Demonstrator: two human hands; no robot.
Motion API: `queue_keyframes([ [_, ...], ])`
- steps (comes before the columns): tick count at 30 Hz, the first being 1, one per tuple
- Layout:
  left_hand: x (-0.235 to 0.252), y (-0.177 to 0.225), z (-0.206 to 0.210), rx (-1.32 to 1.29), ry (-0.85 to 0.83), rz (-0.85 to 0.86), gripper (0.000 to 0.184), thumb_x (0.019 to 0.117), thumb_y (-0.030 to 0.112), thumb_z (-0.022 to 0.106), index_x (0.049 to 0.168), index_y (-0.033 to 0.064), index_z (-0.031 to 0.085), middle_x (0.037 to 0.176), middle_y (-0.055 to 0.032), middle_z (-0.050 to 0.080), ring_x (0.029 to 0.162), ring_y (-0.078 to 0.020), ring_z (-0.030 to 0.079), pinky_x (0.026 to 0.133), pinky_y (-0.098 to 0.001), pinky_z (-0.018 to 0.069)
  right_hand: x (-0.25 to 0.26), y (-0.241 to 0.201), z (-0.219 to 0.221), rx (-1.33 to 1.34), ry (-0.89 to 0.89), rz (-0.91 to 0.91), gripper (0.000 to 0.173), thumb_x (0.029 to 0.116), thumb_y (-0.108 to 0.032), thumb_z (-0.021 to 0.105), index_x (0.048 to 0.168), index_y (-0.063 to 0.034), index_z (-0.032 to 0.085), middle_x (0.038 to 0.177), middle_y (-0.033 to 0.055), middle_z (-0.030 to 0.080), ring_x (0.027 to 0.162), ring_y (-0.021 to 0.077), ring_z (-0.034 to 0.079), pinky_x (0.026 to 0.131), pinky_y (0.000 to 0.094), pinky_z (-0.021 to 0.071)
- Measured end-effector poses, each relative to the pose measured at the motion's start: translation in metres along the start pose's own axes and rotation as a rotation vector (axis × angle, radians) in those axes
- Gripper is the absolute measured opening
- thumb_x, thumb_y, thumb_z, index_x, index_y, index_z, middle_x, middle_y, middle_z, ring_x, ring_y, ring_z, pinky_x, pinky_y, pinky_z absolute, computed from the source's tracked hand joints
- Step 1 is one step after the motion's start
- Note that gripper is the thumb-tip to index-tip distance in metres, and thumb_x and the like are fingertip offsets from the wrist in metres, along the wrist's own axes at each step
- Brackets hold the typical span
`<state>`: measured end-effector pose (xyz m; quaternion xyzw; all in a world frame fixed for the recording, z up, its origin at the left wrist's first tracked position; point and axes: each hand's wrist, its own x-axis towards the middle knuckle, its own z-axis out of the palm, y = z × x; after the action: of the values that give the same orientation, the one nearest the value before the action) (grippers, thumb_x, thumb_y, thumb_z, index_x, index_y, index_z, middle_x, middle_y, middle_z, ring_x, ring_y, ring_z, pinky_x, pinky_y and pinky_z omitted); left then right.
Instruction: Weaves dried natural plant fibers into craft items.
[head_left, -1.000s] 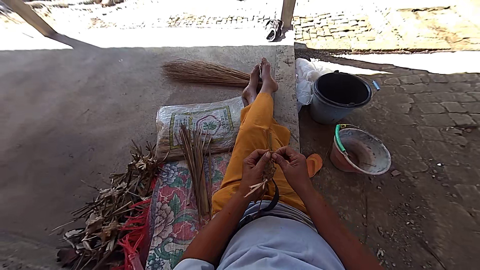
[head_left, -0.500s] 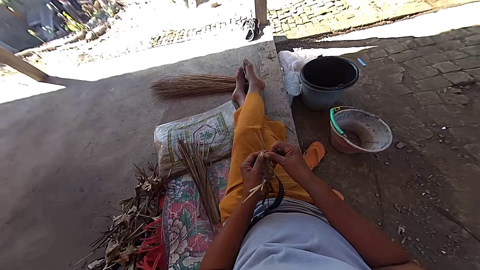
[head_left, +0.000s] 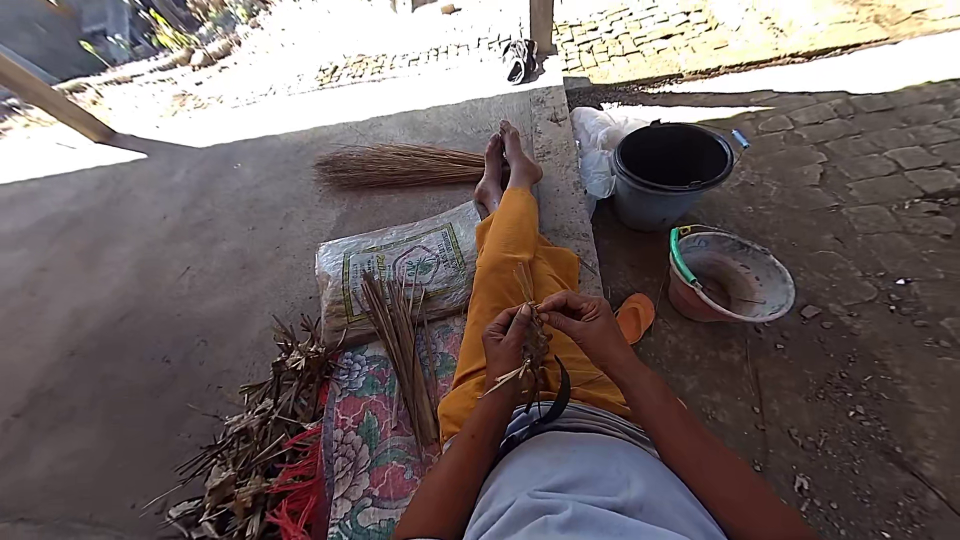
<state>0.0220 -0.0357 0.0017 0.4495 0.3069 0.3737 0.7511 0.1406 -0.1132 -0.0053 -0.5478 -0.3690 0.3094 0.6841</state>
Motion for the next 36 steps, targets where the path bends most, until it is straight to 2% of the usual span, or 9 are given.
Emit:
queue_keyframes([
  [3,-0.003,0.004,0.003,-0.039,0.006,-0.041,0.019,0.1030,0.000,0.052,0.097,-0.0058,0.069,0.076,-0.0059,0.069,0.064,-0.0096,0.066,0.062,-0.0254,0.0589,-0.003,0.007,0.002,-0.027,0.019,-0.118,0.009,0.0914,0.002,0.069,0.099,0.0021,0.074,0.099,0.0046,0.073,0.089,0.0055,0.069,0.085,0.0216,0.0586],
  [8,-0.005,0.008,0.004,-0.169,-0.007,-0.169,0.022,0.1057,0.005,0.049,0.099,-0.0054,0.067,0.077,-0.0092,0.070,0.065,-0.0151,0.069,0.063,-0.0321,0.0620,-0.001,0.026,-0.004,-0.281,0.006,-0.502,0.015,0.0972,-0.004,0.064,0.101,0.0022,0.077,0.105,0.0112,0.073,0.103,0.0092,0.069,0.094,0.0222,0.0554],
  [13,-0.007,0.010,0.005,-0.200,-0.006,-0.195,0.022,0.1059,0.005,0.049,0.097,-0.0052,0.067,0.077,-0.0094,0.070,0.064,-0.0142,0.069,0.061,-0.0302,0.0616,0.000,0.030,-0.005,-0.353,0.004,-0.625,0.014,0.0969,-0.006,0.066,0.101,0.0014,0.077,0.106,0.0124,0.073,0.106,0.0114,0.069,0.097,0.0225,0.0537],
  [18,-0.008,0.005,0.006,-0.152,-0.022,-0.095,0.020,0.1042,0.002,0.051,0.098,-0.0055,0.068,0.078,-0.0084,0.070,0.066,-0.0125,0.068,0.063,-0.0282,0.0608,-0.003,0.024,-0.001,-0.170,0.002,-0.369,0.010,0.0942,-0.006,0.067,0.095,-0.0006,0.075,0.103,0.0046,0.068,0.101,0.0062,0.063,0.093,0.0219,0.0530],
  [21,-0.006,0.000,0.005,-0.086,-0.015,0.006,0.018,0.1027,0.001,0.053,0.096,-0.0049,0.068,0.078,-0.0062,0.070,0.066,-0.0089,0.067,0.063,-0.0240,0.0582,-0.007,0.015,0.007,-0.089,0.007,-0.177,0.009,0.0970,-0.005,0.062,0.100,0.0008,0.068,0.098,0.0010,0.068,0.090,0.0026,0.065,0.084,0.0192,0.0551],
  [24,-0.005,-0.006,0.004,-0.049,-0.029,0.101,0.017,0.1018,0.001,0.055,0.095,-0.0048,0.070,0.079,-0.0056,0.070,0.067,-0.0073,0.066,0.063,-0.0225,0.0572,-0.008,0.006,0.011,-0.046,0.026,-0.054,0.008,0.0976,-0.004,0.061,0.101,0.0002,0.067,0.091,0.0002,0.068,0.082,0.0023,0.064,0.077,0.0173,0.0542],
  [29,-0.006,-0.009,0.003,-0.009,-0.032,0.139,0.020,0.1027,0.001,0.052,0.096,-0.0047,0.070,0.079,-0.0047,0.070,0.069,-0.0080,0.067,0.067,-0.0248,0.0587,-0.003,0.000,0.007,0.127,0.045,0.115,0.004,0.0923,0.002,0.066,0.095,-0.0006,0.069,0.084,0.0019,0.069,0.078,0.0065,0.066,0.077,0.0225,0.0567],
  [32,-0.005,-0.014,0.002,0.107,-0.045,0.281,0.019,0.1016,0.000,0.053,0.095,-0.0054,0.070,0.083,-0.0028,0.068,0.073,-0.0050,0.065,0.070,-0.0210,0.0569,0.000,-0.002,0.007,0.170,0.046,0.161,0.006,0.0914,0.003,0.065,0.092,-0.0013,0.068,0.081,0.0016,0.068,0.075,0.0070,0.065,0.076,0.0228,0.0560],
  [36,0.000,-0.024,-0.001,0.223,-0.044,0.503,0.018,0.0984,-0.001,0.056,0.093,-0.0049,0.073,0.086,-0.0012,0.065,0.084,-0.0037,0.059,0.079,-0.0188,0.0508,0.000,-0.004,0.011,0.135,0.059,0.111,0.006,0.0909,0.003,0.064,0.091,-0.0023,0.067,0.083,0.0012,0.068,0.076,0.0062,0.064,0.075,0.0218,0.0552],
])
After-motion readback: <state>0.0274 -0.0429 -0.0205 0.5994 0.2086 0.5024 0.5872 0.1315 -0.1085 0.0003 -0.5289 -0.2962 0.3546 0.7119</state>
